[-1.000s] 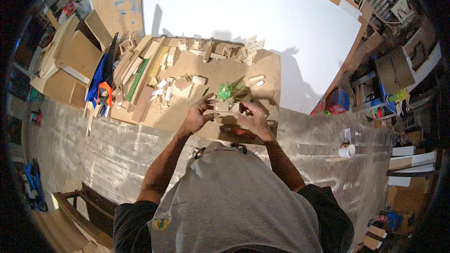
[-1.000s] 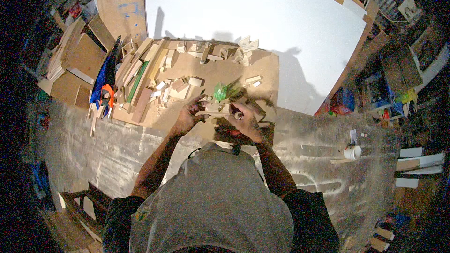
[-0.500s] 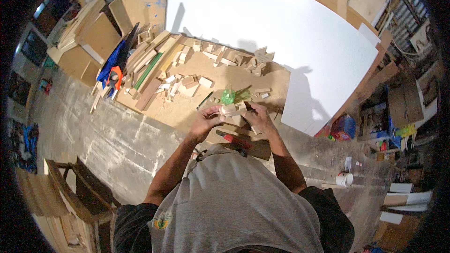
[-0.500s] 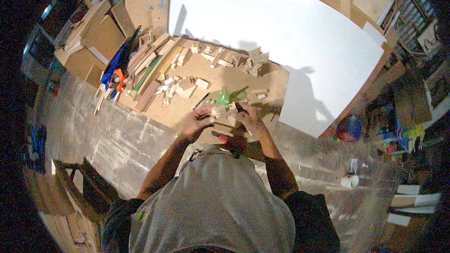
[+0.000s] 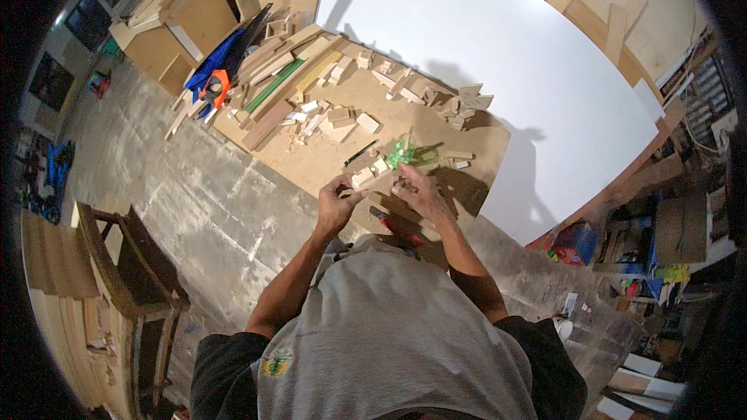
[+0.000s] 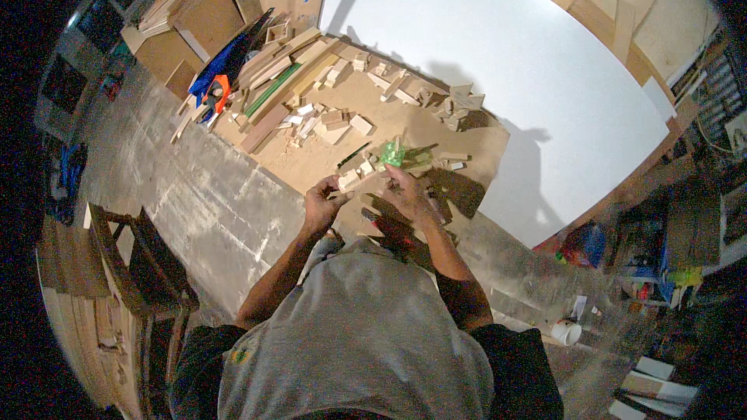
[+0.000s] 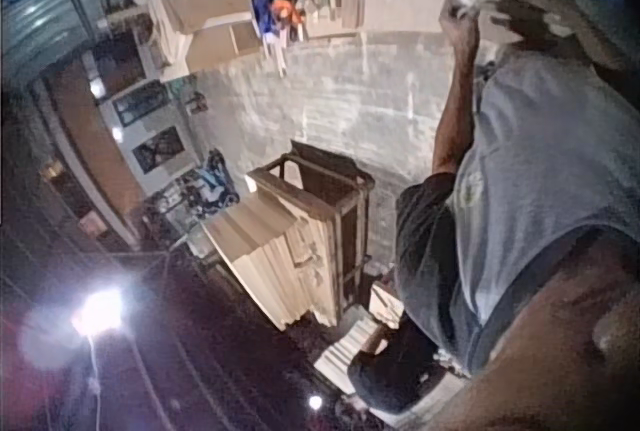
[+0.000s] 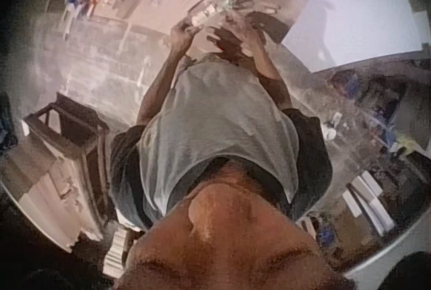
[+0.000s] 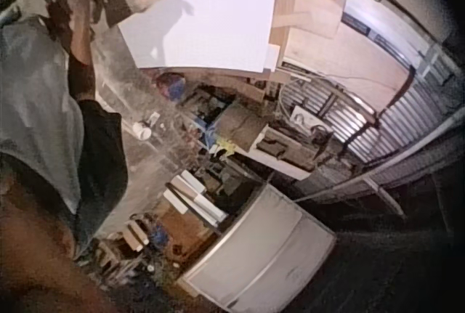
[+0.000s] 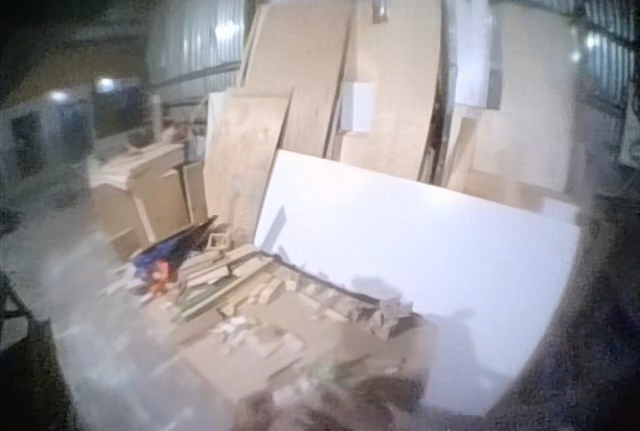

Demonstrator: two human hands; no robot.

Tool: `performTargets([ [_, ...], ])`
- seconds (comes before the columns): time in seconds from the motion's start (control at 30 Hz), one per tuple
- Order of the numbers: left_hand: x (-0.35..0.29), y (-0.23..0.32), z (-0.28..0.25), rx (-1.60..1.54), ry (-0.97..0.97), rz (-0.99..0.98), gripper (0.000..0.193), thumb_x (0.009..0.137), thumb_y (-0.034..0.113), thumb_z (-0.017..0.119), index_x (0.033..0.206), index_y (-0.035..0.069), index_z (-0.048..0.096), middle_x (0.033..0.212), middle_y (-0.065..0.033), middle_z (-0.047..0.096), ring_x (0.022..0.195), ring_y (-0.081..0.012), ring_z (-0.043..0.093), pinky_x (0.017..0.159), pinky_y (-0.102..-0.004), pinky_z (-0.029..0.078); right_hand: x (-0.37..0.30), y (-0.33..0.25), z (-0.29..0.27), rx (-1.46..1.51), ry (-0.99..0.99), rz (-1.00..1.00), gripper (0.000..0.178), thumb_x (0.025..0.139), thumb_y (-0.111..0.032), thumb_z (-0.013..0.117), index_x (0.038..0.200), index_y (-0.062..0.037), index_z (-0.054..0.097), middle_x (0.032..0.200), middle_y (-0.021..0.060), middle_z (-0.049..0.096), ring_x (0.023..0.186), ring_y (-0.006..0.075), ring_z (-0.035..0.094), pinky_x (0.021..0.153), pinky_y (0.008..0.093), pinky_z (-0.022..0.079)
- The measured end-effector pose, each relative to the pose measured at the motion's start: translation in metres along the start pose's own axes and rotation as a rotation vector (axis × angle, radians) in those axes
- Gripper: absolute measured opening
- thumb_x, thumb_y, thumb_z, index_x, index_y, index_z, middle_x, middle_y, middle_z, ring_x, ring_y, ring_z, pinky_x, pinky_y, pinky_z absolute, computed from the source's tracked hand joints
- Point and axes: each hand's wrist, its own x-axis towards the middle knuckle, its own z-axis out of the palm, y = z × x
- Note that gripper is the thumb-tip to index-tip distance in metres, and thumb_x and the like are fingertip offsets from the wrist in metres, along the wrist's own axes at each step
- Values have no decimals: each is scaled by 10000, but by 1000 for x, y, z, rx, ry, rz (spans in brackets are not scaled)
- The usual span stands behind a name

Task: The person applies glue from a green bottle onto small wooden blocks and joins the pieces together by hand on a workbench cluttered with wood scraps.

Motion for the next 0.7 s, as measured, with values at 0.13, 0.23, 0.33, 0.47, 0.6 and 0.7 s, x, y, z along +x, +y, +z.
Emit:
performTargets([
  [0.13,13,-8,-6,-20,129,25,270,756,43,779,961,-13,614,942,-81,677,879,-153,633,795,-303,511,-8,18,10,191,33,92,570,851,-159,710,1350,10,492,1136,82,633,884,126,587,823,290,495],
  [0.23,25,-12,-15,-6,193,38,265,756,43,778,951,-9,607,932,-81,674,868,-148,630,778,-293,511,-16,19,19,201,113,208,444,849,-120,701,1251,18,572,1043,85,664,871,125,603,817,287,496],
  [0.33,40,-21,-26,-28,200,102,291,761,31,770,998,-14,607,940,-80,673,864,-144,632,767,-283,511,-22,14,27,81,215,301,298,853,-131,688,1104,27,656,946,112,691,887,169,639,831,315,498],
  [0.47,58,-55,-48,-125,220,86,314,774,-17,734,1051,-11,588,963,-74,656,884,-149,622,788,-288,507,-6,25,50,-273,235,223,212,855,-141,660,1001,10,687,927,156,696,872,273,670,805,367,513],
  [0.6,69,-56,-60,-137,246,9,368,759,-39,739,1086,-11,573,999,-91,669,871,-165,647,759,-279,517,30,33,73,-550,281,220,241,868,-132,623,1077,-13,643,925,184,681,856,343,657,752,435,516],
  [0.7,75,-62,-73,-226,219,-60,389,758,-54,733,1103,-1,561,991,-100,666,852,-167,643,730,-291,523,63,40,92,-658,233,293,318,898,-119,585,1191,6,586,899,209,659,860,383,642,732,465,501],
])
